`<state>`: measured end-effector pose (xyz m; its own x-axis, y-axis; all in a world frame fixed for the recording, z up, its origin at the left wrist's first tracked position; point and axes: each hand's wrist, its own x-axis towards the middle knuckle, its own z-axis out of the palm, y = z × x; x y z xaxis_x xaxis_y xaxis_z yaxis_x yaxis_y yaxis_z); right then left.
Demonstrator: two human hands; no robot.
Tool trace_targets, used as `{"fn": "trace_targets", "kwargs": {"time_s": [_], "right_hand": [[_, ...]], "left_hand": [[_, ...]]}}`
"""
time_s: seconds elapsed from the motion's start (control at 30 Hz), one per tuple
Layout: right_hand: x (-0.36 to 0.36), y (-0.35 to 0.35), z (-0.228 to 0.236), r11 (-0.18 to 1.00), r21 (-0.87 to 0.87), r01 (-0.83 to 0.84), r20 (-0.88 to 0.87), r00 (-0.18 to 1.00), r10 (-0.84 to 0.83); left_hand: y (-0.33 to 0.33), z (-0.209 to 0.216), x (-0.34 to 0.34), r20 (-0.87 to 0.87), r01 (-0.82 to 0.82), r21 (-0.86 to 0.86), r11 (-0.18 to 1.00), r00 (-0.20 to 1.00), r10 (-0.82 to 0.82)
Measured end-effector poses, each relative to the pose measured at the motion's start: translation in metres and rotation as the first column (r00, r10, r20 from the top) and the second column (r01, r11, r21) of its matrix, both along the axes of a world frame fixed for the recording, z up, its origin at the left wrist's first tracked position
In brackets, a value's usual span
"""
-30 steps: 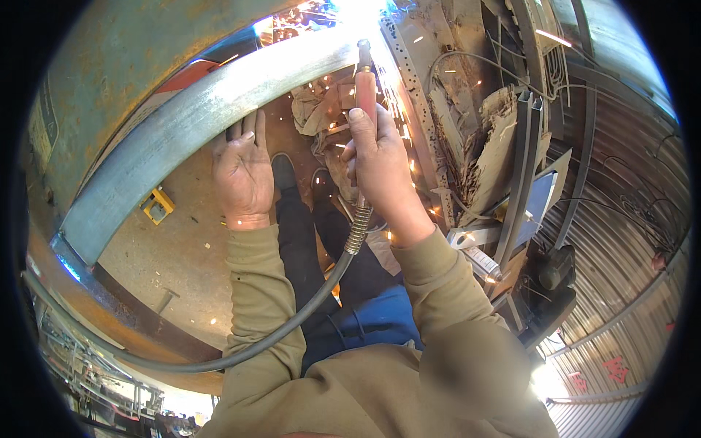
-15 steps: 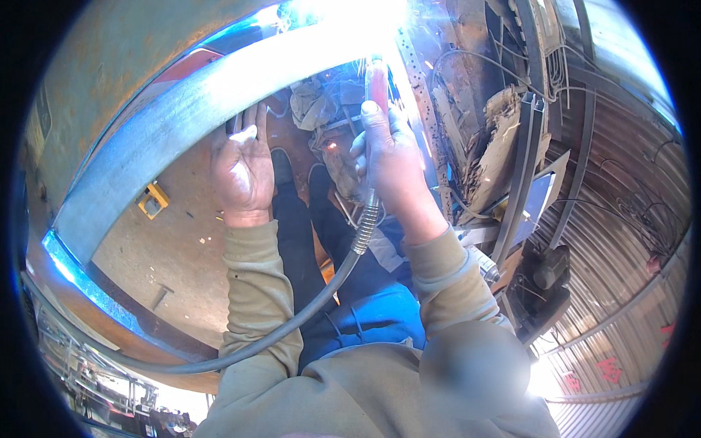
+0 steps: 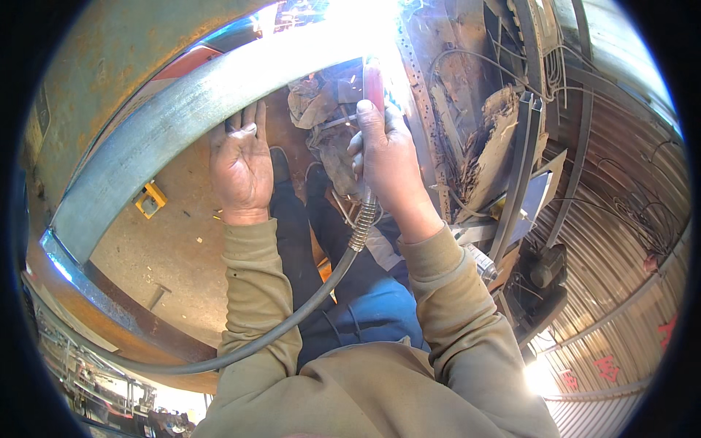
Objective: The person walks through a cluttered workshop, picks up a metal bar, and places it on a workbench. They then use a welding torch to weld the metal bar to a larger metal piece, creating bright sparks.
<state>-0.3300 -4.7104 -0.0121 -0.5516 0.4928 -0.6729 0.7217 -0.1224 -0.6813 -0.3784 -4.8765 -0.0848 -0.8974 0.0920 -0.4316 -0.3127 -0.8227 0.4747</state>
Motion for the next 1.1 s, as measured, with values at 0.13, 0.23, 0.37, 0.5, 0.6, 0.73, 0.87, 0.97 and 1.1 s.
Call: {"fn": "trace_targets", "kwargs": {"time_s": [0.13, 0.23, 0.37, 0.5, 0.6, 0.73, 0.87, 0.97, 1.1], "right_hand": [[0.0036, 0.0033, 0.0033, 0.997, -0.003, -0.073, 0.040, 0.997, 0.073], [0.0066, 0.0044, 0.0030, 0.997, -0.001, -0.083, 0.043, 0.996, 0.083], [0.0061, 0.0008, -0.0035, 1.000, -0.017, 0.011, 0.049, 0.999, -0.010], [0.0056, 0.0018, 0.0001, 1.000, -0.023, -0.021, 0.020, 1.000, 0.021], [0.0053, 0.0021, -0.0002, 0.999, -0.021, -0.029, 0.032, 0.999, 0.030], [0.0062, 0.0010, 0.0000, 1.000, -0.005, -0.025, 0.044, 0.999, 0.025], [0.0060, 0.0000, -0.0011, 0.999, 0.006, -0.031, 0.038, 0.999, 0.031], [0.0063, 0.0006, -0.0024, 1.000, -0.011, -0.024, 0.040, 0.999, 0.024], [0.0074, 0.0028, -0.0024, 0.998, -0.027, -0.053, 0.045, 0.998, 0.054]], "left_hand": [[0.0002, -0.0044, -0.0017, -0.022, 0.022, -0.013, 1.000, 1.000, -0.022], [-0.0010, -0.0065, 0.0014, -0.004, -0.006, 0.026, 1.000, 1.000, 0.006], [-0.0037, -0.0079, 0.0033, 0.035, -0.007, 0.031, 0.999, 0.999, 0.006], [-0.0035, -0.0071, 0.0032, 0.029, -0.005, 0.022, 1.000, 1.000, 0.004], [-0.0025, -0.0059, 0.0026, 0.012, -0.007, 0.029, 1.000, 1.000, 0.007], [-0.0021, -0.0059, 0.0011, -0.021, 0.006, 0.026, 1.000, 1.000, -0.006], [-0.0023, -0.0051, 0.0014, 0.000, 0.002, 0.033, 0.999, 1.000, -0.002], [-0.0026, -0.0057, 0.0015, 0.003, 0.006, 0.041, 0.999, 1.000, -0.006], [-0.0035, -0.0093, 0.0004, -0.012, 0.044, -0.012, 0.999, 0.999, -0.044]]}}
